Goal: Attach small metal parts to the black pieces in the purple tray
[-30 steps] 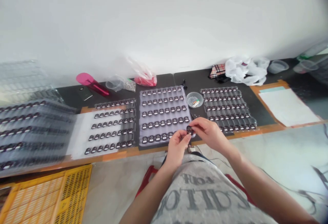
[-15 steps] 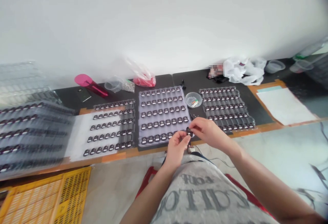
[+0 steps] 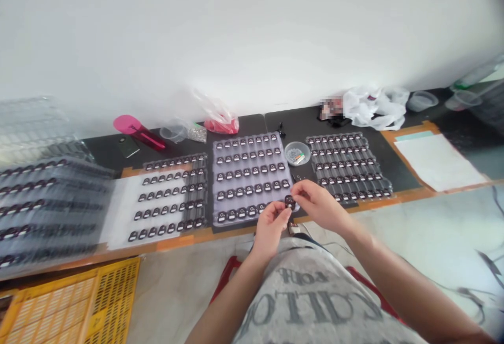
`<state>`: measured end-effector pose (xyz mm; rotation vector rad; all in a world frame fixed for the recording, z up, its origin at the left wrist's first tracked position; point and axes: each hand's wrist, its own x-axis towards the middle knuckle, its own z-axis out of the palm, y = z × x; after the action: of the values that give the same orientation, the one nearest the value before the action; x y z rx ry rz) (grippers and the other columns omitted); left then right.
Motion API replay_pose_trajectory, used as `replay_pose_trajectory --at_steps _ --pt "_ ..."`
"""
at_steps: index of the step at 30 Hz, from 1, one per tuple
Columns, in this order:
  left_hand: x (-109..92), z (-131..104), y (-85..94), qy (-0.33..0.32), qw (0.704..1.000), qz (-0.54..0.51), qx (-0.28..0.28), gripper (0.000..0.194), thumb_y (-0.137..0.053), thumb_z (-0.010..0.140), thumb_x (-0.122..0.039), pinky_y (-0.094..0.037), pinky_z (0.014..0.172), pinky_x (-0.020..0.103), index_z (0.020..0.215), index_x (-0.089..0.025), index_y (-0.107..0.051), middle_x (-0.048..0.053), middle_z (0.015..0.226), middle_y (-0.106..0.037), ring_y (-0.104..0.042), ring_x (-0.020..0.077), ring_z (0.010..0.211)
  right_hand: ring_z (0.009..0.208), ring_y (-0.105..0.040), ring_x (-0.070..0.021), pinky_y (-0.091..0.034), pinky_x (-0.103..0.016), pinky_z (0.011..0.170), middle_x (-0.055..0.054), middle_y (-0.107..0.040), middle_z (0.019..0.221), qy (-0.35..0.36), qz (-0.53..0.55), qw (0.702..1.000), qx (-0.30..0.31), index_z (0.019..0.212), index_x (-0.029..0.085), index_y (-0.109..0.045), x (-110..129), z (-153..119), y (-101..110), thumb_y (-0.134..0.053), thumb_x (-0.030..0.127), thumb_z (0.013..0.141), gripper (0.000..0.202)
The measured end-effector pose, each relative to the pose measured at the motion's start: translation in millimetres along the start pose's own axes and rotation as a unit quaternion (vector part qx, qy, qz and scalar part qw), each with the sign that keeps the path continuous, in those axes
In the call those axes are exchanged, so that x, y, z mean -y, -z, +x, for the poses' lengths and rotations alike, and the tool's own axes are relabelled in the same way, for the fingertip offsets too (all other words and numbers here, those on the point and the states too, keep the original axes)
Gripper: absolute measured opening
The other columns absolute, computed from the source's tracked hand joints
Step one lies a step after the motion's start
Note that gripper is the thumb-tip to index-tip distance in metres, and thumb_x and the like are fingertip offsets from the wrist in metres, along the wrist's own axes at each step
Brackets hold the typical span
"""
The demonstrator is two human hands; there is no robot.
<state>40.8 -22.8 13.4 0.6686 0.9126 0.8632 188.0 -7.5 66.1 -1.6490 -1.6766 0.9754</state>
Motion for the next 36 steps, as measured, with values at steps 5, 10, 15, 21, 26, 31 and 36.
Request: replay_pose_trajectory --at_steps 5,10,15,21,26,31,36 --pt "-2 -1 0.2 0.004 1.000 -0.015 0.006 0.020 -0.066 0.072 -0.031 -0.023 0.047 0.020 0.077 -0.015 -0.055 -0.006 0.055 -0.043 -0.033 0.0043 0.048 0.065 -0.053 -0.0118 -0.044 -0.026 0.062 -0.001 -0.059 0.078 -0.063 0.139 0.986 -0.063 0.087 0.020 -0.053 -7 1 3 -0.048 0.028 0.082 0.011" --pt "-6 -2 0.5 0.013 1.000 -0.010 0.011 0.021 -0.065 0.071 -0.033 -0.022 0.046 0.020 0.076 -0.016 -0.054 -0.006 0.054 -0.042 -0.031 0.0043 0.047 0.062 -0.054 -0.0107 -0.045 -0.025 0.059 0.001 -0.058 0.070 -0.100 0.290 0.949 -0.070 0.088 0.019 -0.054 -9 1 4 -0.055 0.029 0.078 0.014" --pt "-9 -3 0.0 0.019 1.000 -0.001 0.007 0.023 -0.066 0.070 -0.034 -0.023 0.047 0.020 0.075 -0.016 -0.053 -0.006 0.053 -0.042 -0.032 0.0046 0.047 0.063 -0.052 -0.0091 -0.044 -0.023 0.060 0.000 -0.059 0.073 -0.132 0.339 0.930 -0.052 0.090 0.017 -0.058 -14 -2 5 -0.059 0.029 0.077 0.018" --pt "-12 -4 -2.8 0.015 1.000 -0.001 0.009 0.021 -0.065 0.071 -0.033 -0.022 0.047 0.021 0.075 -0.016 -0.053 -0.006 0.053 -0.042 -0.032 0.0050 0.047 0.063 -0.051 -0.0088 -0.043 -0.023 0.062 0.002 -0.056 0.070 -0.102 0.316 0.942 -0.048 0.086 0.018 -0.056 -9 -8 6 -0.060 0.031 0.077 0.016" --pt "-14 -5 -2.6 0.024 1.000 0.002 0.014 0.023 -0.066 0.070 -0.034 -0.022 0.047 0.020 0.075 -0.015 -0.053 -0.006 0.055 -0.043 -0.033 0.0048 0.047 0.063 -0.054 -0.0104 -0.047 -0.026 0.061 0.000 -0.058 0.073 -0.102 0.312 0.939 -0.103 0.087 0.019 -0.054 -8 -8 3 -0.059 0.034 0.077 0.019" --pt "-13 -6 1.5 0.009 0.999 0.004 0.031 0.019 -0.063 0.073 -0.030 -0.020 0.046 0.020 0.076 -0.015 -0.053 -0.005 0.056 -0.042 -0.032 0.0043 0.048 0.055 -0.051 -0.0081 -0.045 -0.022 0.051 0.004 -0.055 0.066 -0.094 0.376 0.918 -0.085 0.089 0.021 -0.051 -15 -6 1 -0.059 0.034 0.078 0.019" --pt "-15 -7 3.6 0.005 0.999 0.018 0.029 0.018 -0.063 0.073 -0.030 -0.020 0.047 0.020 0.076 -0.015 -0.053 -0.005 0.056 -0.040 -0.031 0.0045 0.048 0.062 -0.055 -0.0080 -0.048 -0.022 0.058 0.003 -0.057 0.067 -0.141 0.450 0.881 -0.039 0.084 0.018 -0.057 -19 -6 0 -0.067 0.031 0.071 0.021"
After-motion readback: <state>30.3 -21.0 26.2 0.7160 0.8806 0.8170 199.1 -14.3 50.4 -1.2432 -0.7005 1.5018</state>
